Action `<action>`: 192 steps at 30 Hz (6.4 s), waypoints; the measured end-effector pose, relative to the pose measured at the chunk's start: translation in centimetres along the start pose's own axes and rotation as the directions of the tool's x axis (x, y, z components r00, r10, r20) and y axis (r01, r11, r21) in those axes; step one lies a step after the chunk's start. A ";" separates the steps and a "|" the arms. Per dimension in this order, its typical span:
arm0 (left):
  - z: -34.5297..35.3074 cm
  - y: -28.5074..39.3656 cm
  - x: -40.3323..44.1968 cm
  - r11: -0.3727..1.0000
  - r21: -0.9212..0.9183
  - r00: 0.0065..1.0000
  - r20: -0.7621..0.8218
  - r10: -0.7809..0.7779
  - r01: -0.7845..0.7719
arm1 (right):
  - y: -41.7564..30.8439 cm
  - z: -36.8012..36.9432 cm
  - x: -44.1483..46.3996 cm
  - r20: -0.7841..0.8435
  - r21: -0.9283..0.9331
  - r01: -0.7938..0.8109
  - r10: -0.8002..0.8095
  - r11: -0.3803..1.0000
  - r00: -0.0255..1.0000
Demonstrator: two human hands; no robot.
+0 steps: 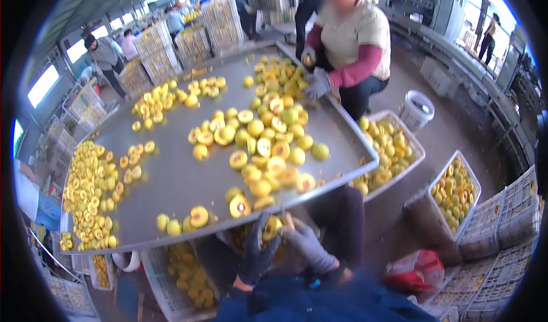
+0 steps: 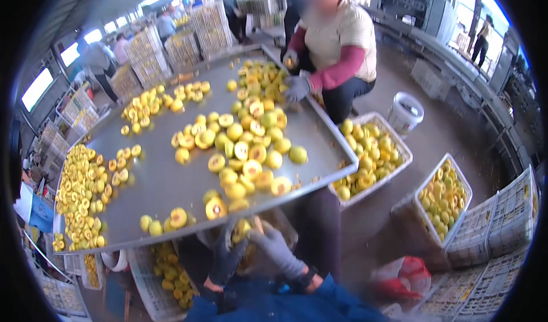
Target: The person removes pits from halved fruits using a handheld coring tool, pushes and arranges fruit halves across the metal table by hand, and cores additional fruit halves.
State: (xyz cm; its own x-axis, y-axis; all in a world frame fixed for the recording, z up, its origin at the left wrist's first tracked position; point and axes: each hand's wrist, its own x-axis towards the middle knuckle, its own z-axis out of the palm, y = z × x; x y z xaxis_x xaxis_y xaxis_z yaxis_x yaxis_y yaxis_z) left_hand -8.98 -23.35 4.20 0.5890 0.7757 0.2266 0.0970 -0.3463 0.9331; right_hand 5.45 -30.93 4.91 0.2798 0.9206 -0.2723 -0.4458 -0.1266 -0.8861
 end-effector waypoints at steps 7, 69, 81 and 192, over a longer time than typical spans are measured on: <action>-0.6 -0.7 -0.5 0.952 0.228 0.979 0.021 0.203 -0.203 | 0.6 0.8 0.1 -0.006 0.110 -0.089 0.090 0.990 0.996; -49.0 12.5 14.5 0.362 0.744 0.755 -0.640 0.146 0.561 | 6.4 4.3 1.9 0.220 0.278 -0.175 0.115 0.944 0.969; -41.1 3.1 8.4 0.519 0.759 0.837 -0.529 0.140 0.393 | 2.5 10.1 -0.1 0.148 0.189 -0.449 0.427 0.873 0.892; -9.8 3.7 -3.7 0.768 -0.640 0.942 -0.238 -0.236 0.031 | -6.5 9.0 -5.3 0.472 -0.239 0.373 -0.228 0.896 0.851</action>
State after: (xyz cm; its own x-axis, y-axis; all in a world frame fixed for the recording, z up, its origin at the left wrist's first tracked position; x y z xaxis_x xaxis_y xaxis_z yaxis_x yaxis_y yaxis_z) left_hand -18.66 -22.32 9.51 0.3414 0.9380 0.0598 -0.4209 0.0958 0.9020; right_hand -0.75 -31.67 15.49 -0.0617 0.9871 0.1478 -0.0920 0.1418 -0.9856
